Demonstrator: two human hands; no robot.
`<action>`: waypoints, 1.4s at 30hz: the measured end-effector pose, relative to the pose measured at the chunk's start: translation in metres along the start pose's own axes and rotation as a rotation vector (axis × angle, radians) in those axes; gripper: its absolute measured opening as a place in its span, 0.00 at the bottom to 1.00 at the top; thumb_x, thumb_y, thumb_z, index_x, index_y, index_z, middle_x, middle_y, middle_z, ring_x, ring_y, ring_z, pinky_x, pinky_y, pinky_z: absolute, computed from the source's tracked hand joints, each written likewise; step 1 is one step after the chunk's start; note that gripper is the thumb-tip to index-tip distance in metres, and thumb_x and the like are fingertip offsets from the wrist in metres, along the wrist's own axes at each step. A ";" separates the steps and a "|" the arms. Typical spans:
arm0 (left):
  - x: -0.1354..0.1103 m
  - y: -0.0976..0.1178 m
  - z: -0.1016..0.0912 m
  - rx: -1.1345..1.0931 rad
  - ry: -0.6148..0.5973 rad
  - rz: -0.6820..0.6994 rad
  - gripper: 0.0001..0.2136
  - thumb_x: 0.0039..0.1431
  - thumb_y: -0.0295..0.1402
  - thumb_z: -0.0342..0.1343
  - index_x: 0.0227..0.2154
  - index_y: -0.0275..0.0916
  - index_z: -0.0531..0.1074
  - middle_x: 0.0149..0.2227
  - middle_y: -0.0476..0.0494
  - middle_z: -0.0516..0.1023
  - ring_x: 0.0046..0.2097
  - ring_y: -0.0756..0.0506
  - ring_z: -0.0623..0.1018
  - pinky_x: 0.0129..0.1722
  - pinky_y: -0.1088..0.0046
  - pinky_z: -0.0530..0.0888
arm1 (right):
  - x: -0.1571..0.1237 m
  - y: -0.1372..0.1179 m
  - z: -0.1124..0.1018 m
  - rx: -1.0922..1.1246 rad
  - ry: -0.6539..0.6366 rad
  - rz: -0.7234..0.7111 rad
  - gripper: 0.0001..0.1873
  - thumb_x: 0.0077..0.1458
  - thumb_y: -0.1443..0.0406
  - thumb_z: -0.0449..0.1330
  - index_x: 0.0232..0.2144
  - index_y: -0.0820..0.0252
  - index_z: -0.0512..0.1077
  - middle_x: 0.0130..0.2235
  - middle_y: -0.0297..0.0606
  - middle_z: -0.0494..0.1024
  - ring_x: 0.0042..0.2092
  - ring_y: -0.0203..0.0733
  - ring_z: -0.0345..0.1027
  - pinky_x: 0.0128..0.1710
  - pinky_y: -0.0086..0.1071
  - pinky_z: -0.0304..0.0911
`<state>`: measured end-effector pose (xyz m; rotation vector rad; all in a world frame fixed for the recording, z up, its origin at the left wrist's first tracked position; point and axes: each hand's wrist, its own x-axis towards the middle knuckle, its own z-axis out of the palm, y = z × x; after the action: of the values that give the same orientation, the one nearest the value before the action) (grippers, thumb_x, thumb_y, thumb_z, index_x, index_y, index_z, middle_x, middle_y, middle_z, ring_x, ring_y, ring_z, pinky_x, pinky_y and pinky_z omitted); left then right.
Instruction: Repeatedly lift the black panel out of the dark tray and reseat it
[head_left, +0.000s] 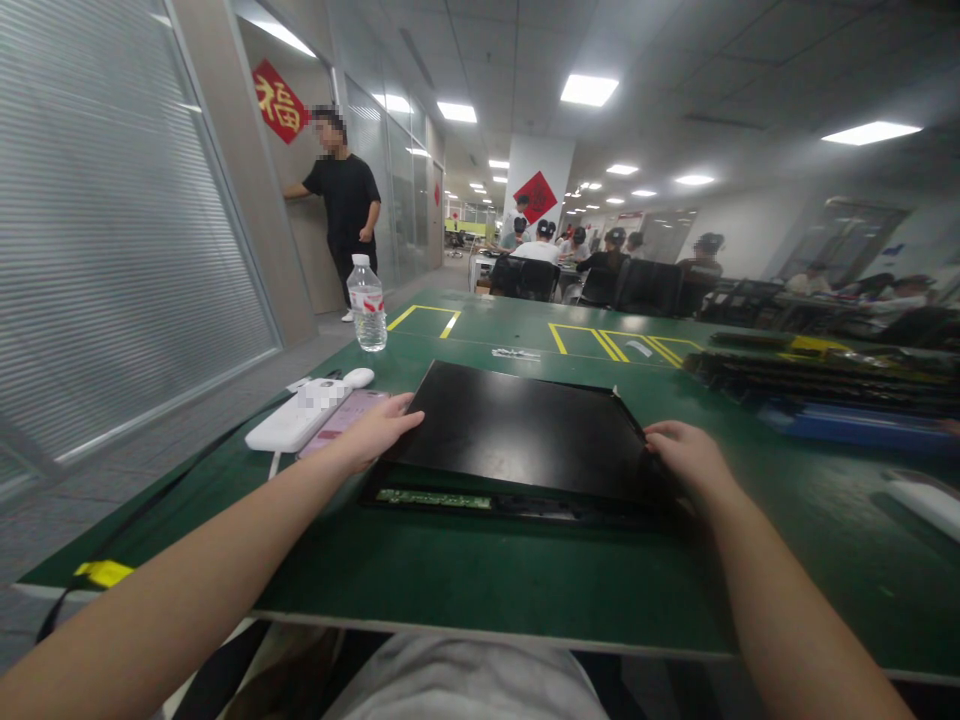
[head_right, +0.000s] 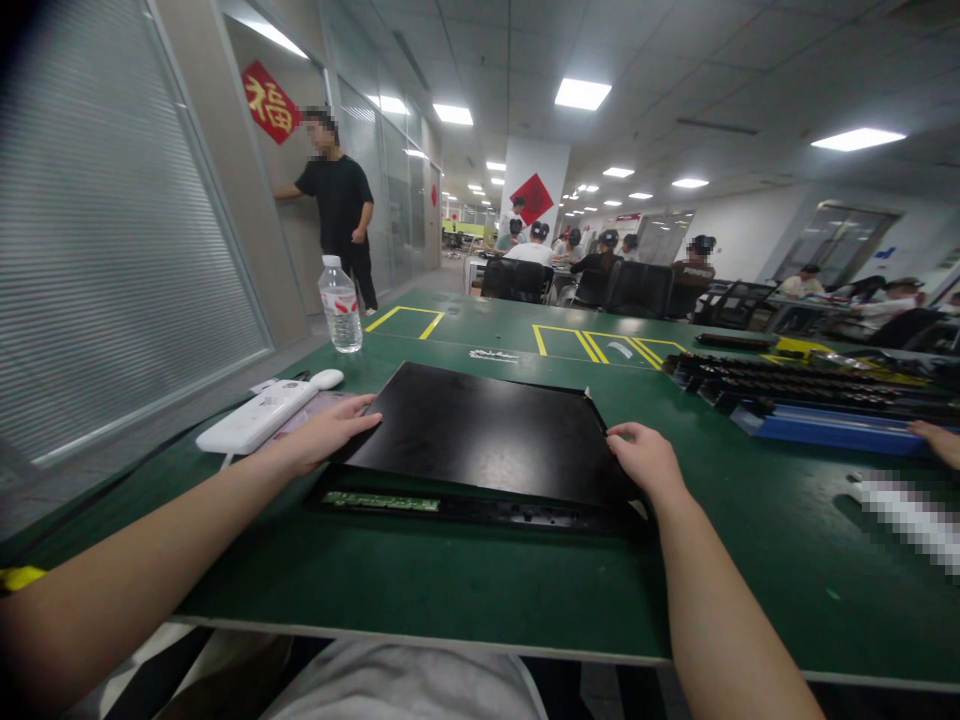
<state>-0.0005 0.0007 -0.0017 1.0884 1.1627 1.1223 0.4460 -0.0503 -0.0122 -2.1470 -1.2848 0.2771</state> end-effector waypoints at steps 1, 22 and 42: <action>0.000 0.000 0.000 0.014 -0.009 0.003 0.24 0.41 0.25 0.69 0.46 0.39 0.77 0.43 0.39 0.84 0.44 0.37 0.82 0.38 0.68 0.78 | 0.000 0.000 0.000 -0.011 -0.003 -0.002 0.11 0.46 0.63 0.60 0.34 0.56 0.80 0.32 0.39 0.81 0.35 0.46 0.72 0.33 0.34 0.61; 0.005 0.002 -0.003 0.134 -0.097 -0.053 0.24 0.44 0.32 0.67 0.48 0.40 0.76 0.39 0.42 0.84 0.40 0.38 0.83 0.41 0.64 0.78 | 0.002 0.002 0.001 -0.064 -0.025 -0.004 0.17 0.48 0.62 0.58 0.39 0.56 0.81 0.37 0.41 0.82 0.37 0.45 0.73 0.34 0.32 0.62; 0.001 0.004 0.001 0.085 -0.098 -0.104 0.24 0.44 0.25 0.65 0.48 0.38 0.75 0.34 0.43 0.85 0.33 0.41 0.83 0.35 0.67 0.78 | 0.004 0.006 0.001 -0.041 -0.031 -0.013 0.16 0.47 0.63 0.57 0.37 0.57 0.81 0.35 0.41 0.82 0.35 0.44 0.73 0.33 0.33 0.63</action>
<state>-0.0002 0.0022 0.0024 1.1223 1.1845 0.9362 0.4521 -0.0487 -0.0163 -2.1754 -1.3327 0.2823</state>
